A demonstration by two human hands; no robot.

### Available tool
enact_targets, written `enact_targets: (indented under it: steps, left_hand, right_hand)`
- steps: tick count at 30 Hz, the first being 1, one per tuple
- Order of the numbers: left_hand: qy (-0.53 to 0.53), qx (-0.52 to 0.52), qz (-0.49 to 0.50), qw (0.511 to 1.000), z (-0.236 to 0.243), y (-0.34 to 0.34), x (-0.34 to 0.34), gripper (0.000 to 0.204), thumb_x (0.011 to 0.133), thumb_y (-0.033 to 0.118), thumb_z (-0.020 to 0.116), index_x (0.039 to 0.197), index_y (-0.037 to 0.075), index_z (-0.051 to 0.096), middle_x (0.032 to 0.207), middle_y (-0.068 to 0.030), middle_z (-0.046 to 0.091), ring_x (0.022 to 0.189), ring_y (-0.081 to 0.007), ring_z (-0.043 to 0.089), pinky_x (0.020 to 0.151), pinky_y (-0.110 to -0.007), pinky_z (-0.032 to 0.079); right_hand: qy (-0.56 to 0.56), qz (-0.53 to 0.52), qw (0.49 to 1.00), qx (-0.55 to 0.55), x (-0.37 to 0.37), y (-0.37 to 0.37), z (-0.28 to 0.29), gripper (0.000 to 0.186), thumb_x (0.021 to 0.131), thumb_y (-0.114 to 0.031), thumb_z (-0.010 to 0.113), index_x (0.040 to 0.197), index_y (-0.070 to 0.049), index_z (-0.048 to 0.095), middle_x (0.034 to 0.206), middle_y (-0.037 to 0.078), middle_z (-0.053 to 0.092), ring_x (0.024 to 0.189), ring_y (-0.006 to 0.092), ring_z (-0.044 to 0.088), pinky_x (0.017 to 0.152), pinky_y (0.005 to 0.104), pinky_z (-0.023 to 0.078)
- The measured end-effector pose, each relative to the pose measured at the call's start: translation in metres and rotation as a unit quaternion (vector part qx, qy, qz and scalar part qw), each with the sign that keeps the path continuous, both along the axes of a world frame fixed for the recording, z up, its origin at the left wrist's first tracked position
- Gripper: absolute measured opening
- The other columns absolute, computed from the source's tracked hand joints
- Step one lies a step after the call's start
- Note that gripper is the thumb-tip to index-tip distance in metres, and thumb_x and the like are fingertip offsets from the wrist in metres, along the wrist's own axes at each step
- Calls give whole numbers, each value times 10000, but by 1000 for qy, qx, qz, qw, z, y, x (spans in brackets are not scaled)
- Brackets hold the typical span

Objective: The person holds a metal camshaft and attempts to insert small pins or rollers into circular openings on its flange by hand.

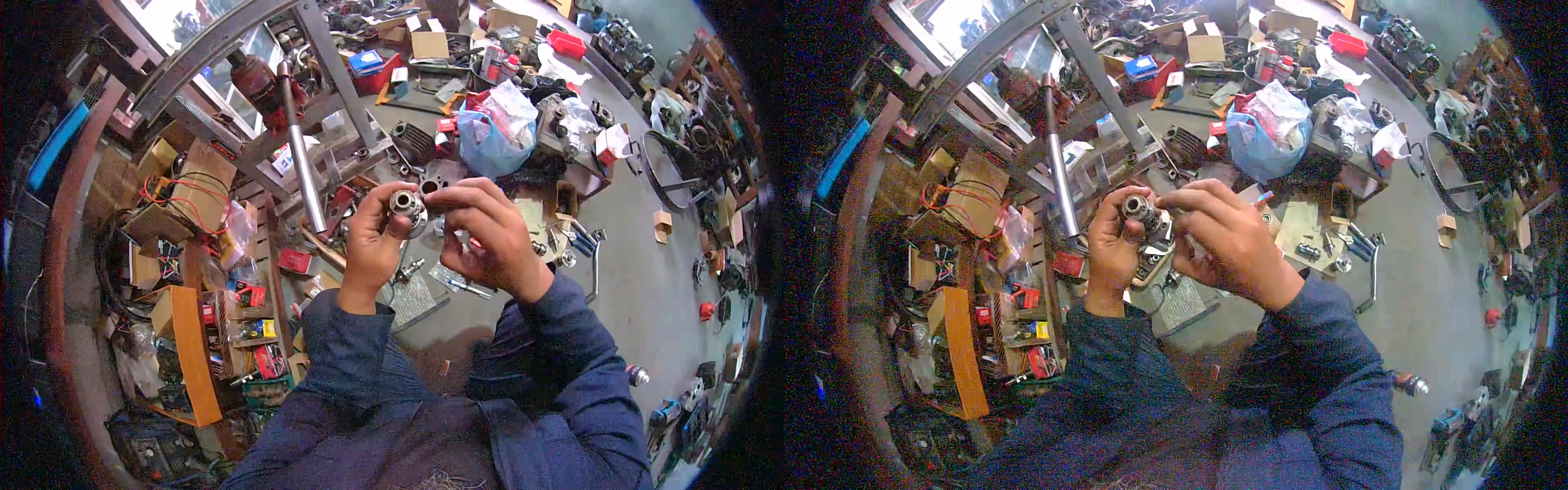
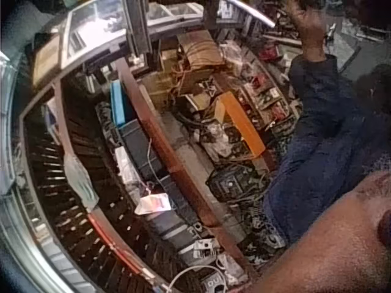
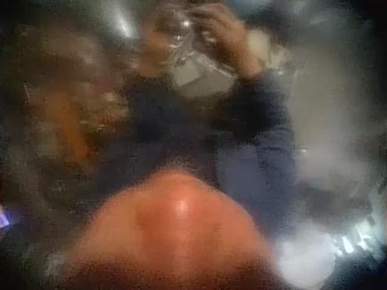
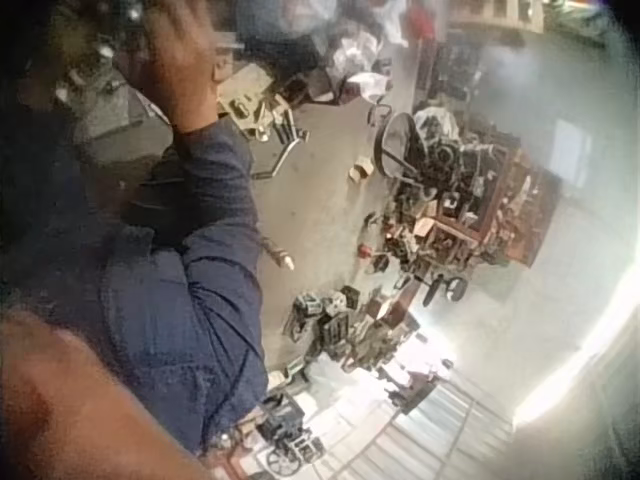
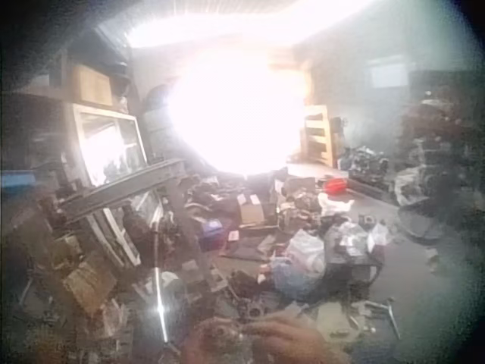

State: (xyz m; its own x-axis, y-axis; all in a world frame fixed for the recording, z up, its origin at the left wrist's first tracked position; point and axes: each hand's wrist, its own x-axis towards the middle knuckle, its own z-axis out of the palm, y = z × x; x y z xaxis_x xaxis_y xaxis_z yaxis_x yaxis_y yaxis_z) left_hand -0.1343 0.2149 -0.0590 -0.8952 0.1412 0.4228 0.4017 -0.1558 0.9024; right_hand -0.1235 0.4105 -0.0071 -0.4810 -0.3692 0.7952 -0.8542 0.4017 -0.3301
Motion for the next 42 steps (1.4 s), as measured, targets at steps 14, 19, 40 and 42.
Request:
enact_targets:
  steps: [14, 19, 40, 42]
  left_hand:
    - [-13, -63, -20, 998, 17, -2, 8, 501, 887, 428, 713, 1176, 28, 624, 1012, -19, 660, 923, -94, 602, 814, -255, 490]
    - [8, -45, -24, 999, 11, -5, 6, 490, 885, 427, 716, 1156, 27, 630, 1007, -22, 655, 920, -97, 602, 817, -262, 489]
    - [74, -2, -68, 995, 9, -4, 2, 491, 776, 275, 836, 1122, 34, 583, 1033, -66, 634, 943, -159, 615, 853, -300, 502]
    - [44, 25, -75, 996, 8, -3, 4, 508, 783, 285, 844, 1134, 49, 564, 1048, -60, 636, 956, -150, 615, 846, -289, 500]
  right_hand:
    - [59, 11, 996, 68, 4, 1, -3, 338, 681, -144, 726, 983, -22, 633, 1169, 103, 624, 1036, 312, 633, 855, 394, 552]
    - [-81, 88, 992, -47, 4, -8, -3, 236, 681, -6, 702, 893, -26, 598, 1090, 122, 636, 954, 312, 632, 839, 386, 523]
    - [-74, 106, 986, -107, 2, 0, 3, 188, 711, 20, 672, 861, -25, 569, 984, 112, 649, 909, 268, 639, 823, 374, 504]
    - [-71, 108, 987, -95, 3, -1, 2, 222, 691, 15, 694, 873, -35, 579, 989, 107, 650, 905, 298, 634, 819, 391, 505]
